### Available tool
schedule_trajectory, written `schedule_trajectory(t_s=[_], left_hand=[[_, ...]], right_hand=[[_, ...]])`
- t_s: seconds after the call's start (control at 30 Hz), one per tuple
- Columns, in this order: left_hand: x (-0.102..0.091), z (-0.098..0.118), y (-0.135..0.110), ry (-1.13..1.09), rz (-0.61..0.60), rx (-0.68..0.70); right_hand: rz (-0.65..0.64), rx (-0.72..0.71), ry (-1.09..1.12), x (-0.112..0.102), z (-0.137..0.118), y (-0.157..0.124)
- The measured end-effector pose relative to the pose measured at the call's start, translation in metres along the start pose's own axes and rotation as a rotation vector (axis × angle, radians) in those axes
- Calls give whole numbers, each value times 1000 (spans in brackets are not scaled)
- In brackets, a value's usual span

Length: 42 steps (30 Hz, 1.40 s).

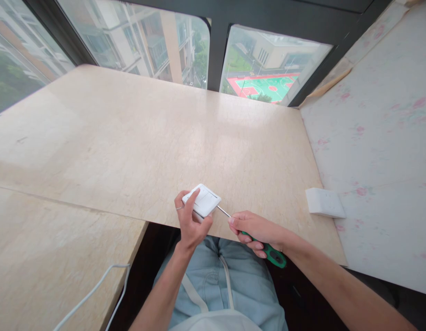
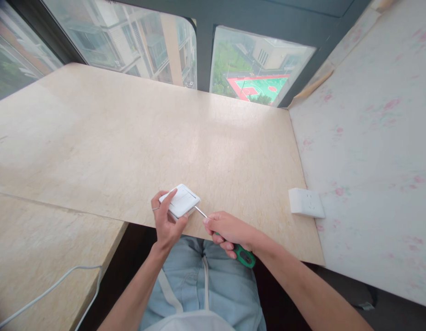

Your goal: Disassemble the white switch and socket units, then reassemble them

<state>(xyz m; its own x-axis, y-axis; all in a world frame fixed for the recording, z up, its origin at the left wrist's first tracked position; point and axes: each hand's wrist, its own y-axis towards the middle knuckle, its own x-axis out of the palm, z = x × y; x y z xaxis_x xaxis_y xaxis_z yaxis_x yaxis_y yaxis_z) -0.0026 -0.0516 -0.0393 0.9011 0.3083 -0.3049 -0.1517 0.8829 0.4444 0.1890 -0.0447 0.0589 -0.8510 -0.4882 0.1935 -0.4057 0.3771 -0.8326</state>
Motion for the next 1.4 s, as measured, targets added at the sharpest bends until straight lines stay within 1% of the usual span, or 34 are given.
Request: schedule_trajectory(t_s=[0.17,0.27,0.33,0.43,0.6,0.63,0.7,0.77,0.8,0.87,1.0,1.13,1.27,1.4], left_hand=[[-2,-3,-1,-13,-18,-18],[-5,-4,-2,-41,-18,-59],[-7,-5,-2,-51,-23,-78],[-9,-6,-2,-72,-28,-81],[-9,-6,-1,-97,-30,-79],[-9,-6,-1,-92,-20,-82],[-8,-5,-2,-88,11,-88],[-6,-4,-3,-101,36,-87],[-5,-3,-4,-110,40,-84],[-3,-3,-4,-118,41,-80],[-3,-4,-4,-108,26,-81],[-5,-6,-4,-131,9,-85],[-6,-4,-4,-118,1,-91],[-7,-3,-3,-113,-15,-82]], right_hand=[[-30,37,-13,-4,-11,-4],[-103,21,52,-4,-9,1],[-168,-3,147,-4,-2,7],[-282,-59,336,-2,14,19],[-589,-205,644,8,41,44],[-625,-239,685,11,45,49],[-646,-284,739,18,49,56],[-608,-302,749,23,50,58],[-562,-305,737,25,50,57],[-431,-303,676,26,48,52],[-162,-303,470,29,40,41],[34,-303,268,34,33,36],[137,-297,66,33,28,32],[153,-228,-99,25,19,26]])
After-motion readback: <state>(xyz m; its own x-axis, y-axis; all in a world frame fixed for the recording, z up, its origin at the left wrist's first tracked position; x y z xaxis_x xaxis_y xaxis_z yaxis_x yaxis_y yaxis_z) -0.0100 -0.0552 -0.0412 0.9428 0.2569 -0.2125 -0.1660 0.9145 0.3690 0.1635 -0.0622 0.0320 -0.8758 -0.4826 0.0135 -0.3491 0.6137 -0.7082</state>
